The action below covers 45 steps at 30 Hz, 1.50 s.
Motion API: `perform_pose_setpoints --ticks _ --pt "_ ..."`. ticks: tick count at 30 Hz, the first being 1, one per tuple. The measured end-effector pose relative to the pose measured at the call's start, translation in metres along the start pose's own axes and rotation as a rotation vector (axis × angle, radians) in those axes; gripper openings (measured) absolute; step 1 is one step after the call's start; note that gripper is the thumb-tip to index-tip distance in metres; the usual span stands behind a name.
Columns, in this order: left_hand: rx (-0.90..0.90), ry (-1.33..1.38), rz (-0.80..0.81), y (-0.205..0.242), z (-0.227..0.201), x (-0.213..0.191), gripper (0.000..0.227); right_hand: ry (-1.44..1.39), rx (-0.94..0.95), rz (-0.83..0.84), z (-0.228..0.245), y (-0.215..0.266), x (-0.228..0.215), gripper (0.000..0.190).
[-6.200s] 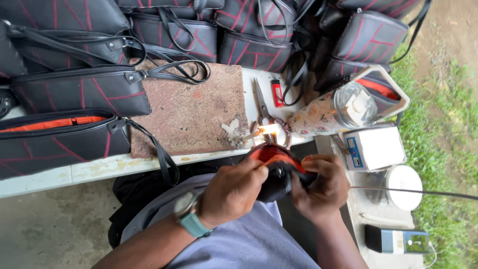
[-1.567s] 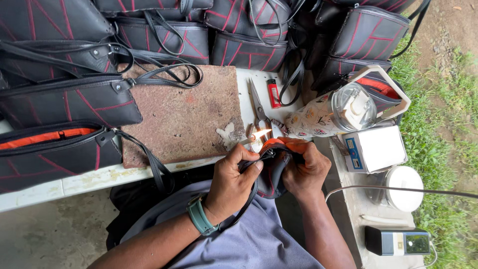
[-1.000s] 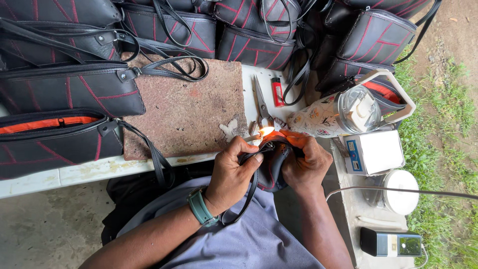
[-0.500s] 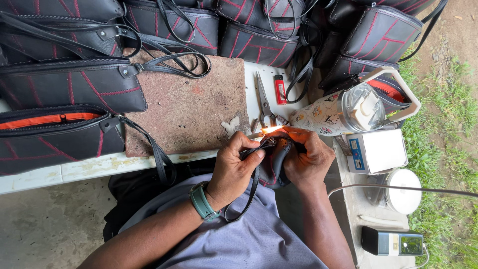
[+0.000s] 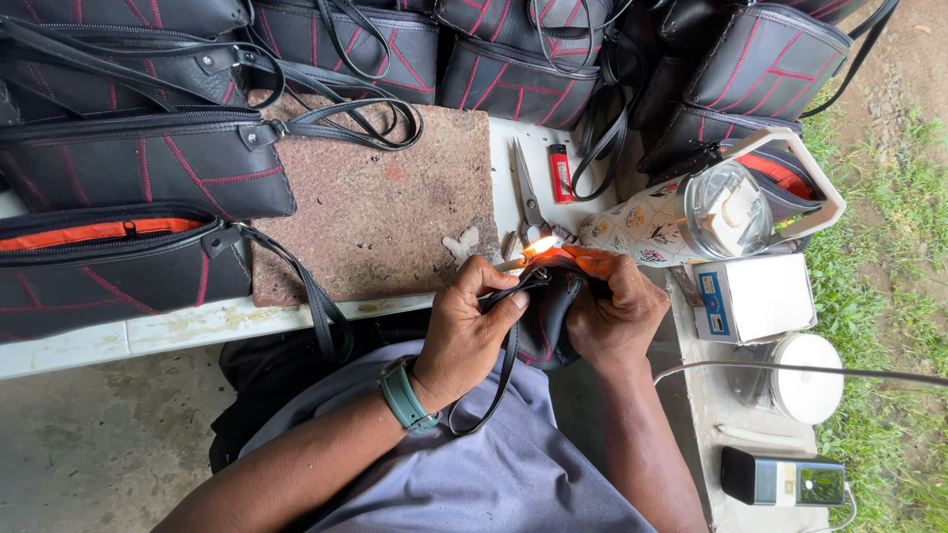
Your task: The person repeatedly picks up small black handbags with red stitching from a table, uses shears to trim threads, and uses a lighter to melt and seal the cut ends. The person then places the finished handbags back on the table.
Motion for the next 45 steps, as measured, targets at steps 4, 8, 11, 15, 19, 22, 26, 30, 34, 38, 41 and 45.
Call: perform_pose_setpoints --ticks 4,8,11,15,19,22,26,30,34,38,41,45 --pt "-0.024 0.022 -0.002 0.0 0.003 0.0 0.013 0.025 0.025 0.001 -0.005 0.001 0.001 0.024" --pt "0.017 0.017 0.006 -0.002 0.0 0.001 0.014 0.007 0.032 -0.009 -0.005 0.001 0.002 0.021" --pt "0.007 0.016 0.008 -0.002 0.001 0.001 0.014 0.022 0.038 0.004 -0.006 0.0 0.002 0.02" --pt "0.009 0.009 -0.005 -0.002 0.003 0.0 0.014 0.023 -0.009 0.0 -0.001 -0.002 0.001 0.021" --pt "0.007 0.022 -0.005 -0.003 0.004 0.0 0.014 -0.023 -0.016 -0.009 0.002 -0.004 0.001 0.022" --pt "0.022 0.036 0.0 -0.003 0.004 0.001 0.014 -0.04 -0.003 -0.001 0.002 -0.003 0.002 0.021" --pt "-0.014 0.048 -0.001 -0.002 0.009 0.0 0.013 -0.041 0.023 0.011 0.0 -0.004 0.002 0.021" --pt "0.016 0.038 -0.005 -0.004 0.004 0.002 0.014 -0.029 0.029 0.02 -0.002 -0.003 0.003 0.022" --pt "-0.034 0.093 0.003 0.0 -0.011 0.006 0.014 -0.041 0.025 0.026 -0.002 0.002 -0.003 0.019" --pt "0.168 -0.248 0.151 0.021 -0.073 0.011 0.012 -0.466 0.097 0.209 0.001 0.014 -0.016 0.03" --pt "0.407 -0.482 0.308 0.043 -0.122 0.019 0.013 -0.885 0.132 0.348 0.018 0.026 -0.024 0.056" --pt "0.733 -0.741 0.438 0.067 -0.17 0.019 0.021 -0.976 0.068 0.321 0.041 0.031 -0.038 0.059"
Point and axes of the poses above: each hand's wrist, its own y-axis away from the middle knuckle, its own x-axis out of the palm, z = x × y, the point moved 10 cm from there along -y, towards the middle knuckle, and after that the axes turned 9 degrees about y, right-handed, at the moved point
